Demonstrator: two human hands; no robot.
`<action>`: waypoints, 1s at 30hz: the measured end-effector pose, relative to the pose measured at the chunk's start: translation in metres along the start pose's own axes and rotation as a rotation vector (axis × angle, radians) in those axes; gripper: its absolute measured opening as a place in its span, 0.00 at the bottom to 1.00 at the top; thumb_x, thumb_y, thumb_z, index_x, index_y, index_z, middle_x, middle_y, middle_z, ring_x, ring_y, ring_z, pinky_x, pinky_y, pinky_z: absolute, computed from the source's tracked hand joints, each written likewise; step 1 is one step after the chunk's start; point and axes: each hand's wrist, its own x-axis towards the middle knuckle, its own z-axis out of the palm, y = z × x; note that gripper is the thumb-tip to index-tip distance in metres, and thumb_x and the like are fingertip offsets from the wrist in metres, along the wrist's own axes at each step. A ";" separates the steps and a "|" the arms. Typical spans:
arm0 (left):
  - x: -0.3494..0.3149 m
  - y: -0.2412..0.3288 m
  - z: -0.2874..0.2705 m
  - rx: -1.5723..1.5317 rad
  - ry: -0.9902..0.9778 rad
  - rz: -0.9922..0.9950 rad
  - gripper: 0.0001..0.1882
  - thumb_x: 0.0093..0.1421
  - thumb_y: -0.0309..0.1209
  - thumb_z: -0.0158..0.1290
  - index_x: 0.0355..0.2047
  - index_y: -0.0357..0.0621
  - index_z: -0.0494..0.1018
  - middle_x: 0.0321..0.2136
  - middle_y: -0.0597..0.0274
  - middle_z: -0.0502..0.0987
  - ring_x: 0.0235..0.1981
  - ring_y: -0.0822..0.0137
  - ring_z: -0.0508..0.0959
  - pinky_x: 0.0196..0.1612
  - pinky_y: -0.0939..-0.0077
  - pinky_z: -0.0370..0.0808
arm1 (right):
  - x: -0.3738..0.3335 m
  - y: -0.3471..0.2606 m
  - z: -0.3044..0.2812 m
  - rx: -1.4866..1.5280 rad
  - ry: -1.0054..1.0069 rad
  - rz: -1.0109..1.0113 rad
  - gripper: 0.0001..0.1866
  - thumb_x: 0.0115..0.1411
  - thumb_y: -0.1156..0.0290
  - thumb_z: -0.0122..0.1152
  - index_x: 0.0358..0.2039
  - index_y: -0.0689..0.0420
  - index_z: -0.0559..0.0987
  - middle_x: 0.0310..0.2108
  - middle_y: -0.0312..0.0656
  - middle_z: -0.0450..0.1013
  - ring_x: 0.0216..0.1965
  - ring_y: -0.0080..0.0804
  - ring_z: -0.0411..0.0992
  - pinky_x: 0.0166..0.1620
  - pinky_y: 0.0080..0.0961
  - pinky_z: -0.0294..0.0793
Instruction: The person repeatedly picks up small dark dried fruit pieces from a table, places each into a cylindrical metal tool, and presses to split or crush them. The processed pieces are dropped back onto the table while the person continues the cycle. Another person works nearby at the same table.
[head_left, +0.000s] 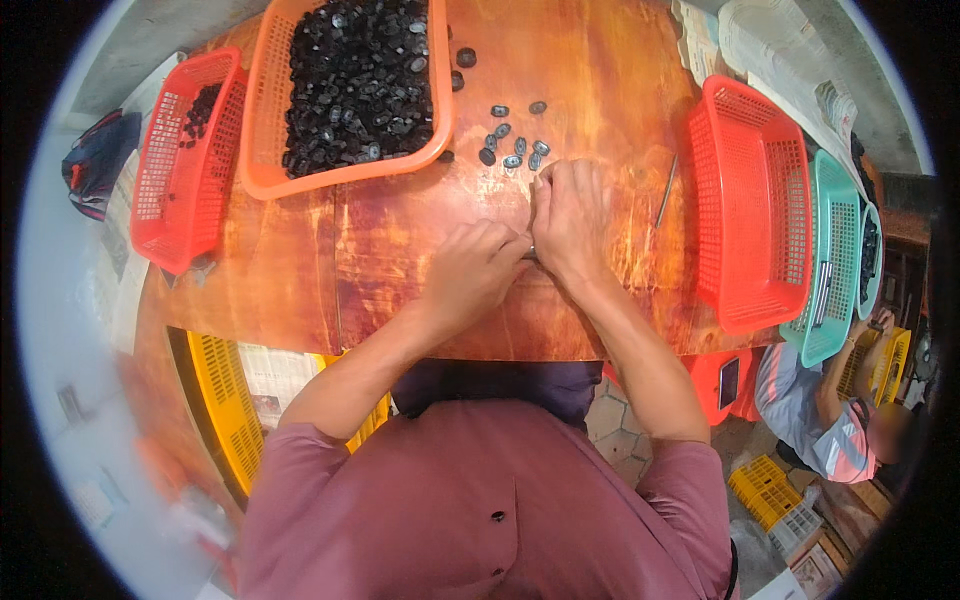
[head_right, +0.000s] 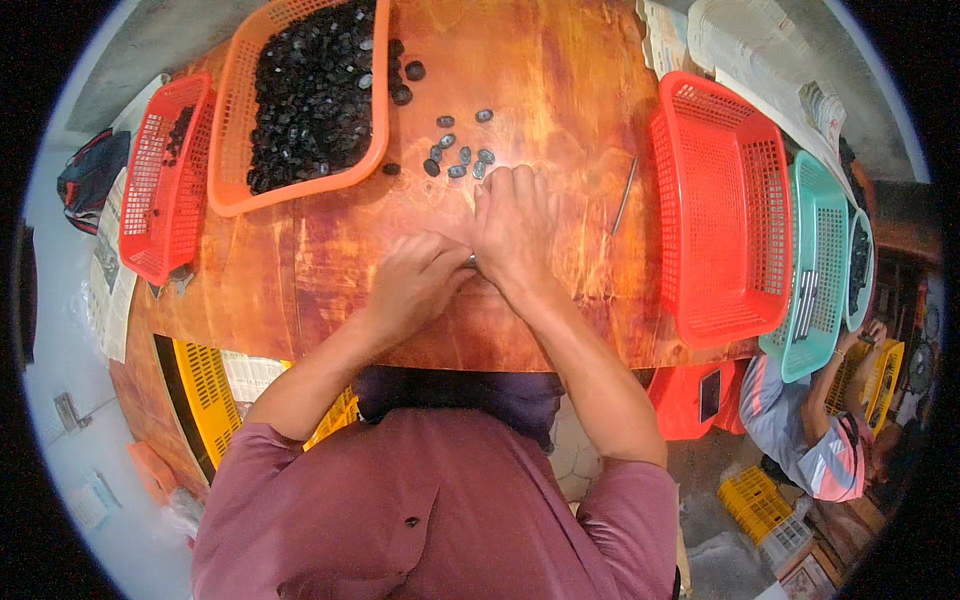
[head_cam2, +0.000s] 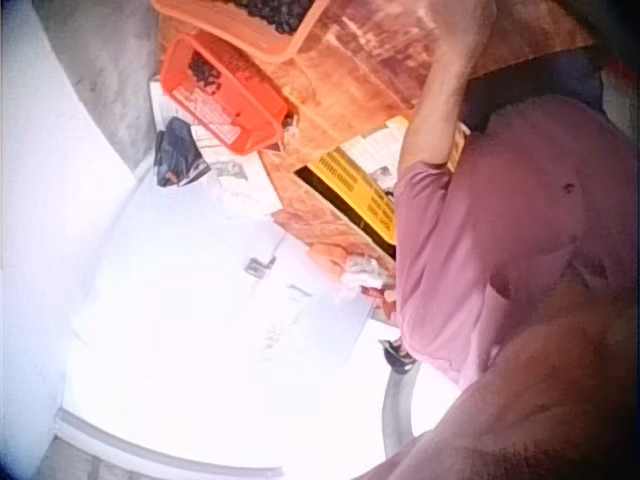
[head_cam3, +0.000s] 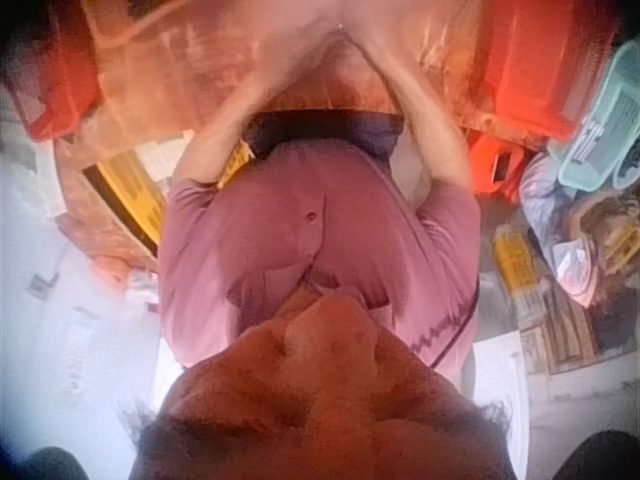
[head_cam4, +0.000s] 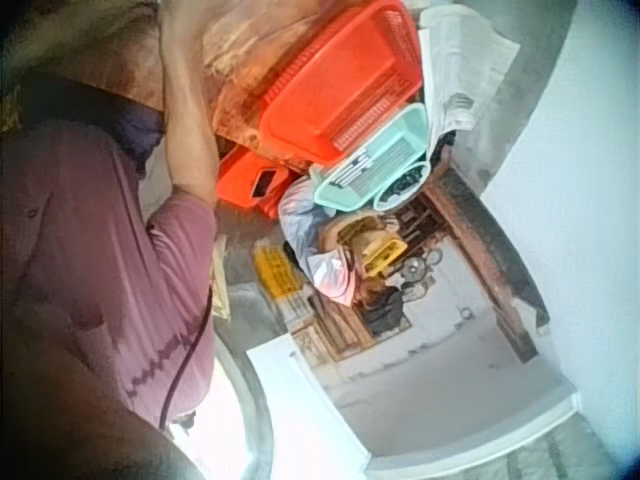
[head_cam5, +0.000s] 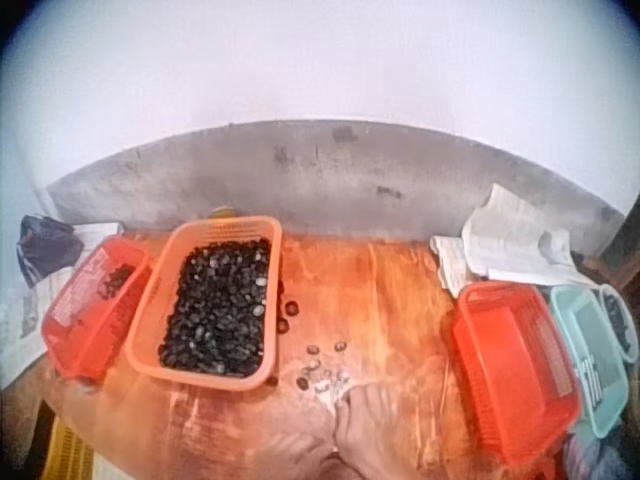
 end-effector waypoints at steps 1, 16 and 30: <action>0.000 -0.003 0.003 -0.010 0.014 0.010 0.17 0.52 0.30 0.67 0.43 0.45 0.80 0.34 0.60 0.77 0.36 0.56 0.78 0.38 0.62 0.74 | 0.000 0.000 0.000 -0.001 -0.010 0.012 0.06 0.64 0.69 0.58 0.37 0.58 0.75 0.38 0.48 0.69 0.43 0.49 0.68 0.47 0.44 0.63; -0.008 -0.013 0.007 0.194 0.053 0.001 0.19 0.56 0.37 0.62 0.48 0.44 0.78 0.41 0.59 0.79 0.45 0.58 0.80 0.48 0.60 0.77 | 0.006 0.018 0.028 0.373 0.156 0.095 0.16 0.70 0.59 0.56 0.33 0.60 0.76 0.31 0.46 0.68 0.36 0.41 0.67 0.42 0.40 0.66; -0.258 0.034 -0.155 -0.792 0.918 -1.202 0.18 0.70 0.38 0.56 0.53 0.37 0.75 0.30 0.62 0.80 0.28 0.74 0.79 0.32 0.75 0.78 | 0.014 0.047 0.010 0.587 0.071 0.271 0.22 0.75 0.57 0.52 0.39 0.69 0.77 0.34 0.45 0.74 0.35 0.36 0.70 0.40 0.34 0.71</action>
